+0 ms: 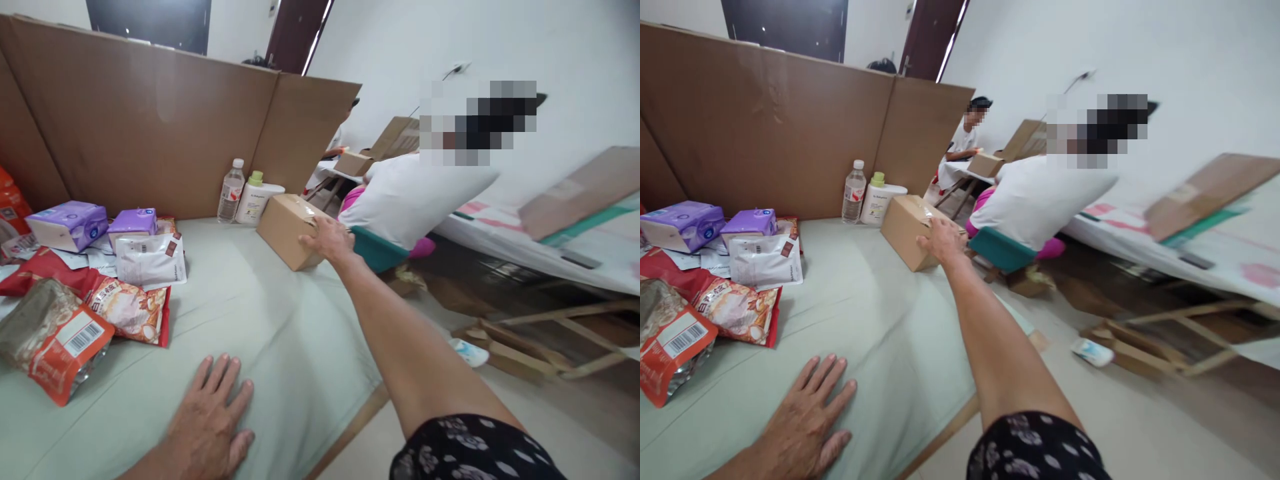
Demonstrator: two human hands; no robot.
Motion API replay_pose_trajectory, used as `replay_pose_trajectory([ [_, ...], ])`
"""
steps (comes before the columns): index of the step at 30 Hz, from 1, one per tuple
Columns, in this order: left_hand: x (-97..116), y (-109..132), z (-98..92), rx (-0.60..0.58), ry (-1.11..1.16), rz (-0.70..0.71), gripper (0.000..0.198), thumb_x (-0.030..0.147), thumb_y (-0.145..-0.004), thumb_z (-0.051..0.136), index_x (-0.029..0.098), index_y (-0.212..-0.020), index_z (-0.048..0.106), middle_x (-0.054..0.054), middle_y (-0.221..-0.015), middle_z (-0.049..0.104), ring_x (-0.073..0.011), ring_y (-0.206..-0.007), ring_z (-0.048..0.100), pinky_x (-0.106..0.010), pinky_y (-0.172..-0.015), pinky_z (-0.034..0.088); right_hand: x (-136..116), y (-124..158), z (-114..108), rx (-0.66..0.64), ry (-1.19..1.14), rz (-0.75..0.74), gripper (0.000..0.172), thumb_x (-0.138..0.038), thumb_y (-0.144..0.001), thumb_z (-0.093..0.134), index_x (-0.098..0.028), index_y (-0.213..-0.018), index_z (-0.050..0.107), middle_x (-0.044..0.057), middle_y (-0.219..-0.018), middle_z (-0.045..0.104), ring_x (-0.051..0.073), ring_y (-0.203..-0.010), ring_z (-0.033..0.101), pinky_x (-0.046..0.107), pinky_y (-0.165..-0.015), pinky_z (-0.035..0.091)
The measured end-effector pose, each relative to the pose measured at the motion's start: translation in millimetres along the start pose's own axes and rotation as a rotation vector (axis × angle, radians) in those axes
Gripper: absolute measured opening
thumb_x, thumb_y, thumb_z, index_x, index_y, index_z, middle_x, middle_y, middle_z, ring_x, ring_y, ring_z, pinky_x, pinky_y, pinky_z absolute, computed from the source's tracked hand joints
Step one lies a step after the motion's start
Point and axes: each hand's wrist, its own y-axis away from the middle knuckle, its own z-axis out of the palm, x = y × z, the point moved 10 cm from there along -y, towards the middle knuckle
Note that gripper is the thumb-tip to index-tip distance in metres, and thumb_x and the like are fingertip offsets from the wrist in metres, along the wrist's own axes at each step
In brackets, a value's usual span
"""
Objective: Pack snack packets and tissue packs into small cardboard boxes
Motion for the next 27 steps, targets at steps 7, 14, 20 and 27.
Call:
replay_pose_trajectory([
  [7,-3.1,-3.6,-4.2,-0.016,-0.062,-0.013,0.061,0.035,-0.098,0.062,0.021,-0.156,0.049,-0.021,-0.167,0.034,-0.0401,-0.157,0.030,-0.066,-0.126,0.032,-5.3,24.0,-40.9,0.157,-0.061,-0.022,0.069,-0.043,-0.096,0.061,-0.011,-0.154,0.042,0.027,-0.164,0.036,0.042,-0.147,0.036,0.059,-0.111,0.037],
  [14,-4.7,-4.3,-5.3,0.110,-0.118,0.030,0.057,0.043,-0.101,0.058,0.017,-0.151,0.053,-0.023,-0.163,0.045,-0.0413,-0.153,0.041,-0.066,-0.122,0.036,-41.8,139.4,-27.2,0.290,-0.161,-0.256,0.047,-0.033,-0.098,0.047,-0.014,-0.139,0.061,0.019,-0.161,0.048,0.033,-0.145,0.045,0.050,-0.115,0.036],
  [20,9.6,2.2,-3.6,0.146,-0.159,0.043,0.056,0.054,-0.105,0.043,0.019,-0.146,0.055,-0.018,-0.159,0.050,-0.0331,-0.148,0.044,-0.054,-0.123,0.034,-95.6,245.2,58.6,0.080,-0.254,-0.495,0.051,-0.041,-0.097,0.034,-0.018,-0.124,0.071,0.019,-0.137,0.070,0.034,-0.127,0.065,0.051,-0.101,0.052],
  [27,35.8,66.8,-2.2,0.108,-0.133,0.086,0.043,0.040,-0.102,0.055,0.022,-0.141,0.062,-0.012,-0.153,0.058,-0.0281,-0.144,0.052,-0.049,-0.121,0.039,-76.9,244.1,105.8,-0.014,-0.214,-0.491,0.068,-0.054,-0.096,0.023,-0.018,-0.134,0.067,0.019,-0.144,0.065,0.036,-0.134,0.061,0.055,-0.103,0.054],
])
